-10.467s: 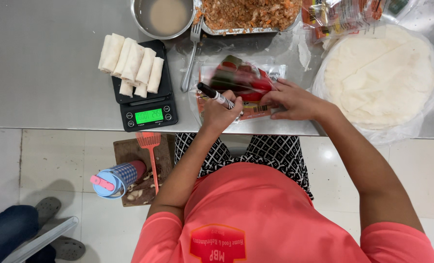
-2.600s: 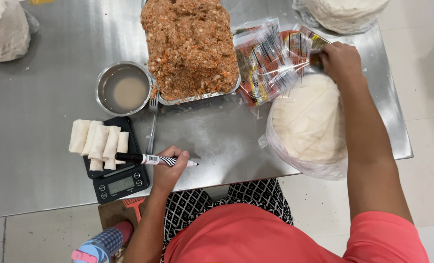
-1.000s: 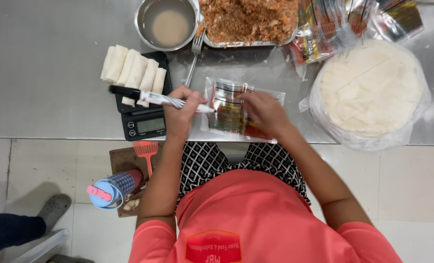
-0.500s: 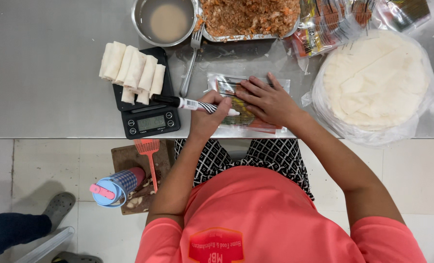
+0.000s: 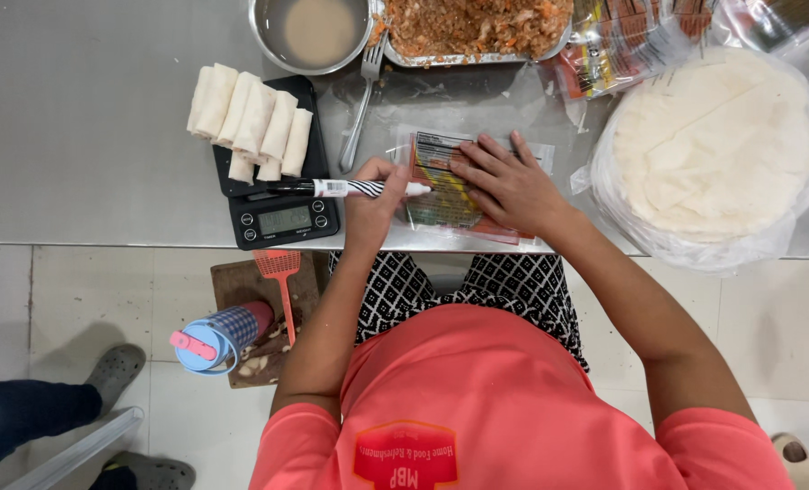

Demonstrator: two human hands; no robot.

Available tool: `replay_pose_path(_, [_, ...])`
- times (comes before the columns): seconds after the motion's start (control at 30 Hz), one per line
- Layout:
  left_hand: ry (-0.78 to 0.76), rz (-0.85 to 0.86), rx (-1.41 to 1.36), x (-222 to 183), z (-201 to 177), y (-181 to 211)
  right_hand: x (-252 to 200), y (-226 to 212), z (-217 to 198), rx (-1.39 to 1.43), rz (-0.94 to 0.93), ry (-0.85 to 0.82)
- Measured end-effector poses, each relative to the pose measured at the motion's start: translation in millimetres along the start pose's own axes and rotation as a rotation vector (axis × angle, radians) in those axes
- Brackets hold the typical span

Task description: The person handles a stack of wrappers and then writes on several small plastic packets with a black marker, organizing them on a stainless steel table next to meat filling and a digital scale.

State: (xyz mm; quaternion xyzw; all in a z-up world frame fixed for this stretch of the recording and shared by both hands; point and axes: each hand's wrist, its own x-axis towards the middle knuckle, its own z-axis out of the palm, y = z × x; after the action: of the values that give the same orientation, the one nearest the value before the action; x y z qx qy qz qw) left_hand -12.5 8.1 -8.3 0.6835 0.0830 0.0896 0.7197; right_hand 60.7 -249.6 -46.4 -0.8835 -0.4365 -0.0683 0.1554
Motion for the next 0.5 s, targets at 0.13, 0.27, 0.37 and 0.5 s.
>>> replay_pose_path(0.13, [0.07,0.236,0.079,-1,-9,36,-2,2,3,0.019,0.013,0.009])
replay_pose_path(0.27, [0.07,0.229,0.263,-4,-10,20,-3,4,3,-0.005,0.007,0.014])
replay_pose_path(0.37, [0.004,0.146,0.135,-8,4,33,-4,2,0,0.002,0.011,-0.013])
replay_pose_path(0.5, [-0.057,0.031,0.147,8,11,-7,-3,1,-3,0.018,0.018,-0.024])
